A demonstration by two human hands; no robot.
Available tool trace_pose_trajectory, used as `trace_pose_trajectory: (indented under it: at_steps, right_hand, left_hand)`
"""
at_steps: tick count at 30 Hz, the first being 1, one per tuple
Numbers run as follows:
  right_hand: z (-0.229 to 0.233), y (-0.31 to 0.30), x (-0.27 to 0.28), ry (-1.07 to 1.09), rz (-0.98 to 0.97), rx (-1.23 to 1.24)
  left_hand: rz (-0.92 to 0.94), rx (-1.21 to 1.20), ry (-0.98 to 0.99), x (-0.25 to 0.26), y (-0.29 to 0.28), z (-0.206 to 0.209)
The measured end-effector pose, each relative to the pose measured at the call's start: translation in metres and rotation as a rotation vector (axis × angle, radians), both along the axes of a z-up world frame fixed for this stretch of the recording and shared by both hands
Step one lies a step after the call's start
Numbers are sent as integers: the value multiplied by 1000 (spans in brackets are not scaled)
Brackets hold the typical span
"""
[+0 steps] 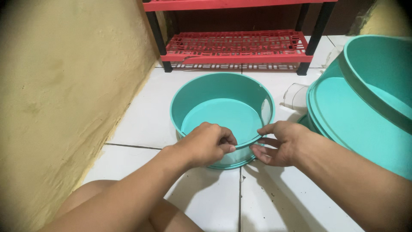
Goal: The person assembles a stackable plastic container by inserting clear plastic rings into teal circular sections and stacking them together. The person repeatedly aligns and presses the rings into place, then stacks additional teal sections on top to form a multi-tiered container.
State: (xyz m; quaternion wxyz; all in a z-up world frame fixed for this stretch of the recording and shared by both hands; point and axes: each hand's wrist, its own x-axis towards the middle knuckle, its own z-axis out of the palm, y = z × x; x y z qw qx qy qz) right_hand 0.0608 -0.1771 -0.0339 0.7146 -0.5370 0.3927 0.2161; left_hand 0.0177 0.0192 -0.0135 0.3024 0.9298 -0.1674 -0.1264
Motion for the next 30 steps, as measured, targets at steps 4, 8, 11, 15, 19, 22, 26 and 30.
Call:
trace_pose_trajectory:
  at_steps: [4,8,11,15,19,22,26,30]
  right_hand:
    - [8,3,-12,-15,41,23]
    - [24,-1,-29,-45,106,-26]
    - [37,-7,-44,-98,156,-110]
    - [50,-20,-69,-301,307,-358]
    - [59,-35,-78,-646,299,-962]
    - [69,-66,-83,-1176,172,-1326]
    - [87,-107,-59,-1170,145,-1577]
    - [97,-122,-34,-444,437,-1593]
  left_hand:
    - [13,143,16,6,-19,3]
    - [123,159,18,4,-42,4]
    - [124,155,-34,4,-49,2]
    - [79,217,-157,-1,-51,-4]
    - [113,242,-207,-6,-55,-8]
    - [211,187,-126,-11,-58,-6]
    - [317,157,-34,-18,-69,-3]
    - [343,63,-163,-27,-86,1]
